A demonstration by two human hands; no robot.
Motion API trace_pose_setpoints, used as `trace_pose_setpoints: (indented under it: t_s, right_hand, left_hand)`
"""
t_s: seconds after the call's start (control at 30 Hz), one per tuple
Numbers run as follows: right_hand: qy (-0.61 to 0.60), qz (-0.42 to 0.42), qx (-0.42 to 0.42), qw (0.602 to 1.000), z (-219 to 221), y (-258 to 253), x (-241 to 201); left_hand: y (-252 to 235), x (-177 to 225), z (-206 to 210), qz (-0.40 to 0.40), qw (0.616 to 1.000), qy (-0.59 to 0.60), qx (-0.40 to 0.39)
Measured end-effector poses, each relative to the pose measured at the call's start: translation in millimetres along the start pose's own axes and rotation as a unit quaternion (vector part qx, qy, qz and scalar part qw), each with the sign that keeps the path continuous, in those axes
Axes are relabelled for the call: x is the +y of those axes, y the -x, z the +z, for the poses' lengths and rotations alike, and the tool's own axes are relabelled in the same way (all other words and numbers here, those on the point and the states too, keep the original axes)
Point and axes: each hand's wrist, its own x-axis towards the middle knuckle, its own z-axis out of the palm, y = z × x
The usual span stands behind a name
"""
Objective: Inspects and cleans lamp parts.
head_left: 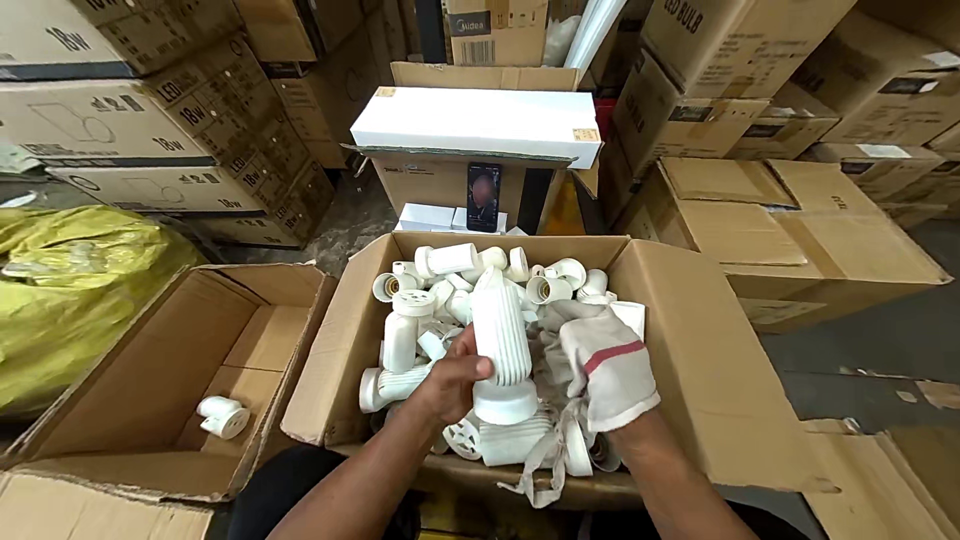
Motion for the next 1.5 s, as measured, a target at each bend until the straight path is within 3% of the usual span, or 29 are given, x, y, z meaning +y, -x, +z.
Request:
trace_pose_setpoints:
  t_s: [0.07,0.13,0.27,0.37,0.53,0.6,0.7,0.8,0.83,0.93,1.1,1.17,1.27,1.37,1.43,1.5]
  right_hand:
    - [0.072,-0.005,-0.016,0.997,6.2,8.8,-12.8]
    - [0.042,-0.026,-0.021,0.999,9.6,17.7,-12.8]
    - [-0.001,-0.04,0.038,0.998,14.5,32.5,-9.9]
    - [0.071,-0.057,0.058,0.994,15.1,24.7,2.1]
    - [0.065,-0.018,0.016,0.998,9.3,23.8,-3.7]
    - [0.078,-0.04,-0.004,0.996,6.8,20.8,-5.8]
    - [0.291,-0.154,-0.005,0.944,-0.1,12.3,1.6]
    - [0.431,-0.104,-0.069,0.894,1.0,0.8,-4.5]
    - [0.428,-0.116,-0.069,0.894,3.3,0.3,-2.9]
    - [0.288,-0.224,0.066,0.929,18.4,10.5,43.0]
    - [0.239,-0.285,0.087,0.924,22.7,30.4,85.9]
    - [0.185,-0.233,0.03,0.954,22.5,29.0,76.4]
    - [0.134,-0.153,-0.113,0.973,18.1,18.0,58.8]
    - [0.066,-0.141,-0.24,0.958,5.8,11.5,55.6]
    - [0.006,-0.191,-0.246,0.95,-5.3,11.0,55.3]
    - [-0.073,-0.255,-0.141,0.954,-8.8,12.6,54.2]
  left_hand:
    - [-0.1,-3.8,-1.3,0.006,1.0,0.007,-0.022]
    - [0.0,-7.3,-2.4,0.007,0.999,0.01,-0.042]
    - [-0.3,-9.7,-2.5,0.001,0.999,-0.002,-0.045]
    - [-1.9,-9.7,-1.9,-0.002,0.999,-0.016,-0.037]
    - [-4.6,-8.1,-0.5,-0.003,0.999,-0.037,-0.031]
    - [-4.8,-6.9,-1.1,0.002,0.999,-0.038,-0.036]
    - [-4.2,-4.1,-4.3,0.008,0.998,-0.049,-0.045]
    - [-1.7,-1.0,-1.3,-0.003,0.995,-0.068,-0.077]
    - [-0.2,-0.8,1.6,-0.012,0.993,-0.081,-0.09]
    - [3.0,-2.3,8.4,-0.029,0.988,-0.09,-0.12]
    - [3.7,6.5,10.1,0.011,0.992,-0.065,-0.11]
    - [2.7,16.0,9.7,0.054,0.992,-0.092,-0.073]
    - [0.6,30.6,4.4,0.103,0.987,-0.112,0.054]
    - [-1.0,41.5,-1.7,0.113,0.975,-0.1,0.161]
    - [0.2,45.2,-5.3,0.097,0.978,-0.083,0.164]
    - [2.0,44.0,-5.7,0.073,0.988,-0.084,0.107]
